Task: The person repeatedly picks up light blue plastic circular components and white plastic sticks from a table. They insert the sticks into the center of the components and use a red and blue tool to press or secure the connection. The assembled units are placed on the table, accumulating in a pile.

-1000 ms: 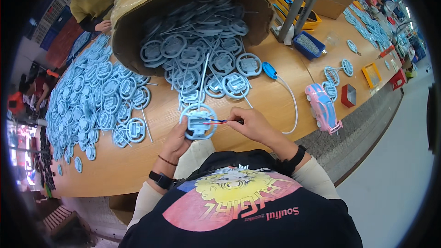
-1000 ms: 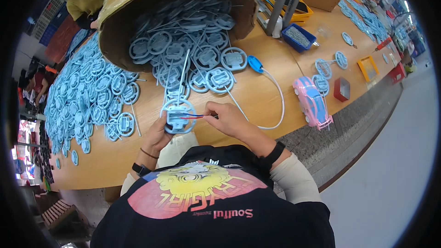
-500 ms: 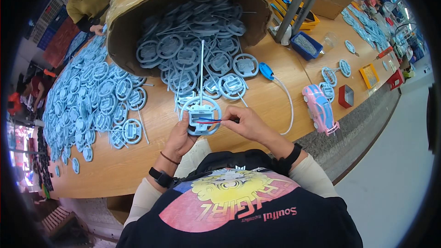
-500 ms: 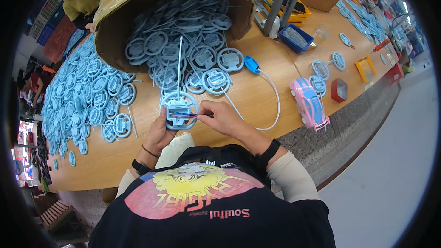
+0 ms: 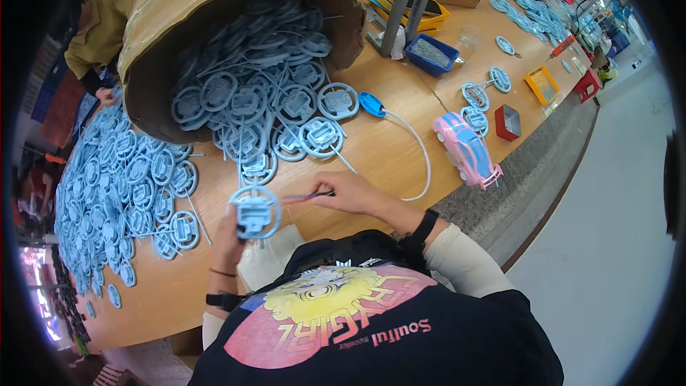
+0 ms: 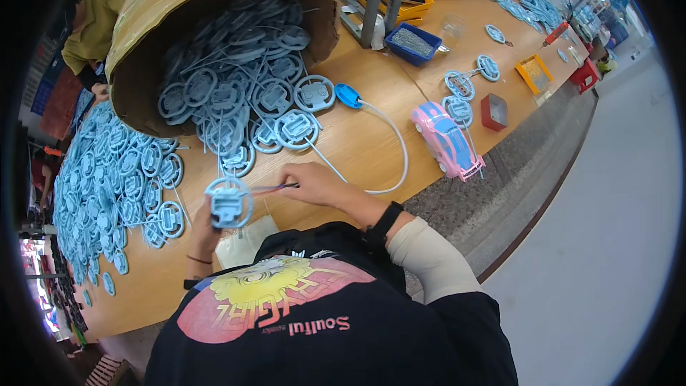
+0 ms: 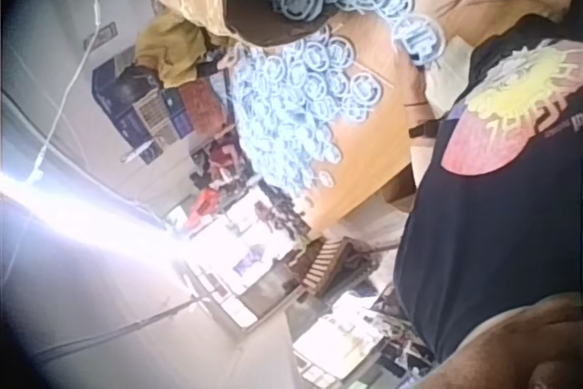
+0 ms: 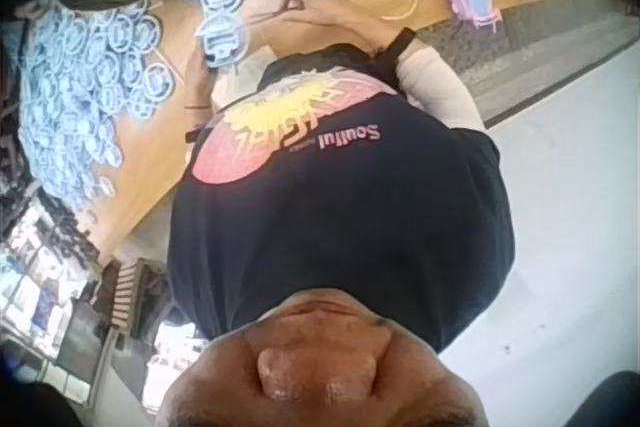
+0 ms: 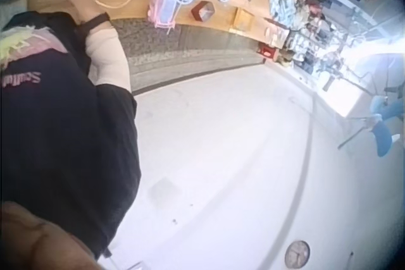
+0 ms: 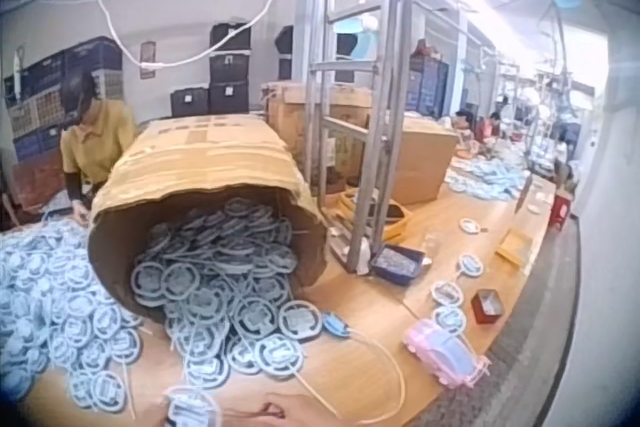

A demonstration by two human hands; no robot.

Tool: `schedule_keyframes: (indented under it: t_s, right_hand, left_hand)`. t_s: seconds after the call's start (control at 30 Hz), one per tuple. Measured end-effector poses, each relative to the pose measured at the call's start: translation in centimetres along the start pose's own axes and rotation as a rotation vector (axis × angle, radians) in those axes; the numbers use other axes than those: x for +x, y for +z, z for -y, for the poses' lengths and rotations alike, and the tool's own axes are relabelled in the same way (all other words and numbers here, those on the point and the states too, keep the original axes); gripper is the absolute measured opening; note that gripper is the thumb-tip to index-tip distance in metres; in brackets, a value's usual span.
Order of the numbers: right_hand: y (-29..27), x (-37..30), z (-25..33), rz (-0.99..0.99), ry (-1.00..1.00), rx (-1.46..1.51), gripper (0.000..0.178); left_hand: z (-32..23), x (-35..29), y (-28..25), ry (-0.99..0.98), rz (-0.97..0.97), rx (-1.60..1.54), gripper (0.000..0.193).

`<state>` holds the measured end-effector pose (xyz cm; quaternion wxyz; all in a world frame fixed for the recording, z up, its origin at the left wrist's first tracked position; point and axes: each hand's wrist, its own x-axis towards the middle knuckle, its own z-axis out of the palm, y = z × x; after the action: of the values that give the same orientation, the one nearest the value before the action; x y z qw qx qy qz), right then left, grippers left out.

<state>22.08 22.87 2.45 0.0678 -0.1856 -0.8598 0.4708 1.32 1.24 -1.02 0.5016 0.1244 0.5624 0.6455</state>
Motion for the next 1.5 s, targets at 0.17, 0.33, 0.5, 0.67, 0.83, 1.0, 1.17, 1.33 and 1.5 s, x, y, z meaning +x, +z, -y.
schedule_keyframes:
  t_s: [0.17,0.33,0.5,0.67,0.83,1.0,1.17,1.33,1.5]
  right_hand:
    - [-0.1,-2.0,-7.8,-0.261,0.311,-0.325,0.028]
    - [0.2,-1.2,-7.2,-0.203,0.400,-0.351,0.030]
    - [0.9,0.0,-8.5,-0.127,0.288,-0.142,0.031]
    - [-2.8,0.6,-0.6,-0.064,0.462,0.716,0.025]
    - [-4.4,-0.3,5.9,0.140,0.399,1.026,0.018]
    - [-4.0,-1.3,7.1,0.221,0.312,1.043,0.017]
    - [-3.6,-0.8,4.3,-0.219,0.160,0.761,0.020]
    - [-2.9,-1.5,2.2,-0.180,0.028,0.089,0.018]
    - [-1.3,-1.7,4.4,-0.103,-0.095,-0.109,0.013]
  left_hand:
    - [-6.7,-3.0,-17.5,0.091,-0.396,0.410,0.032]
    - [-18.9,-6.4,-21.5,-0.060,-0.896,0.918,0.040]
    - [-17.6,3.4,-19.7,0.860,-0.454,0.822,0.041]
    - [-9.5,6.4,-0.1,0.317,-0.065,1.099,0.070]
    - [-1.9,3.9,9.6,0.857,0.230,1.257,0.089]
    - [-1.8,3.8,9.9,0.922,0.157,1.120,0.061]
    - [-2.2,2.2,6.9,0.611,-0.028,0.717,0.027]
    - [-3.1,1.1,4.2,0.148,-0.065,0.237,0.030]
    - [-3.5,0.6,5.0,0.097,0.019,0.251,0.029]
